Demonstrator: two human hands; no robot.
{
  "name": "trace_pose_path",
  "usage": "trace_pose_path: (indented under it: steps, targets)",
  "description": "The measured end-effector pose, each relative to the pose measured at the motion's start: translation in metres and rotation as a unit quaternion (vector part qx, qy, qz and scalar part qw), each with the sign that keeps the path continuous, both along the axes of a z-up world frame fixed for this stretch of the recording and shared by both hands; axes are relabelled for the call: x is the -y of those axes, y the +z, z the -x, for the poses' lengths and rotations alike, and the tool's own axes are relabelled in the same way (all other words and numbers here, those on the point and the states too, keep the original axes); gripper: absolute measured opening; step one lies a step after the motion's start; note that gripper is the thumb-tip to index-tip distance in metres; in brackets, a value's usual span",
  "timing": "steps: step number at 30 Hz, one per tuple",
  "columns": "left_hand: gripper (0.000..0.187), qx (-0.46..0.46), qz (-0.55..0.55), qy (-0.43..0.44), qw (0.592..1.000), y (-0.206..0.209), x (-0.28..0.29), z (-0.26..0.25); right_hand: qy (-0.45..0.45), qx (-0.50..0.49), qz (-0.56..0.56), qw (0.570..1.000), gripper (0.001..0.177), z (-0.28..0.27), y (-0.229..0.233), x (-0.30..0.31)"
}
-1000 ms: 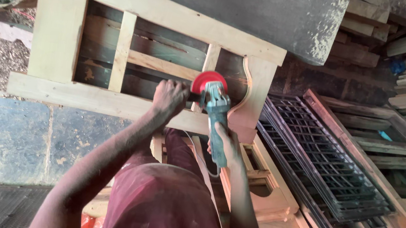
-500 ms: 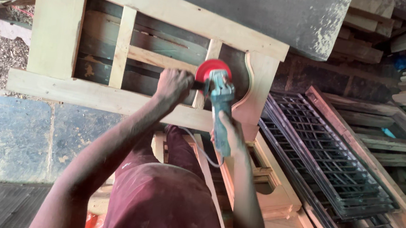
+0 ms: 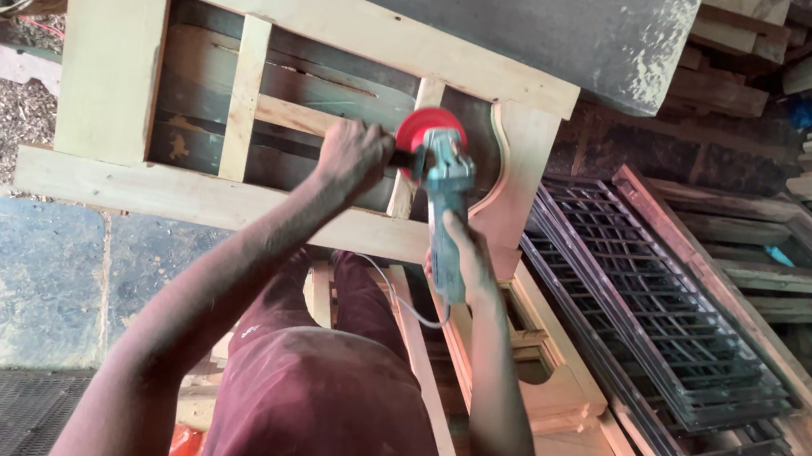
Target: The person uses an angle grinder with a sanding disc to smooth the surface of a wooden frame. They move the tool along the edges and flat surfaces of the wood, generating sparks and dust as they work.
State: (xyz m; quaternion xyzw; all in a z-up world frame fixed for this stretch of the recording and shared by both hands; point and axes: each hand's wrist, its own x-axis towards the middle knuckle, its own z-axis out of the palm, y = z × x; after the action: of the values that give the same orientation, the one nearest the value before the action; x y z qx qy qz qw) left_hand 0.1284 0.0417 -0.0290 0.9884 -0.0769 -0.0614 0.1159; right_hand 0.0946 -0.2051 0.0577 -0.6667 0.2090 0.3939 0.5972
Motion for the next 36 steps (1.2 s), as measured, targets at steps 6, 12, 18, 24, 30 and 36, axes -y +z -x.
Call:
trace_pose_path:
  steps: [6, 12, 18, 24, 30, 36]
  targets:
    - [0.013, -0.037, -0.009, -0.003, 0.999, 0.012, -0.022, -0.031, -0.010, 0.007, 0.010, 1.000, 0.060, -0.022, -0.005, -0.013]
    - [0.012, -0.056, -0.009, -0.032, 0.998, 0.020, -0.020, -0.002, -0.047, 0.003, 0.004, 0.999, 0.056, 0.016, 0.004, -0.025]
    - [0.010, 0.036, 0.004, -0.023, 0.999, 0.002, -0.030, -0.053, -0.055, 0.002, -0.010, 0.998, 0.056, -0.027, -0.015, -0.024]
    - [0.012, 0.006, -0.004, -0.013, 1.000, 0.013, -0.026, -0.030, -0.028, -0.007, -0.038, 0.999, 0.056, -0.019, -0.013, -0.019]
    - [0.011, -0.024, 0.007, -0.006, 1.000, 0.017, -0.015, -0.029, -0.014, -0.011, -0.035, 0.999, 0.057, -0.022, -0.015, -0.006]
    - [0.011, -0.043, -0.017, -0.003, 0.999, 0.021, -0.023, -0.062, -0.006, -0.008, -0.019, 1.000, 0.056, -0.056, -0.024, -0.004]
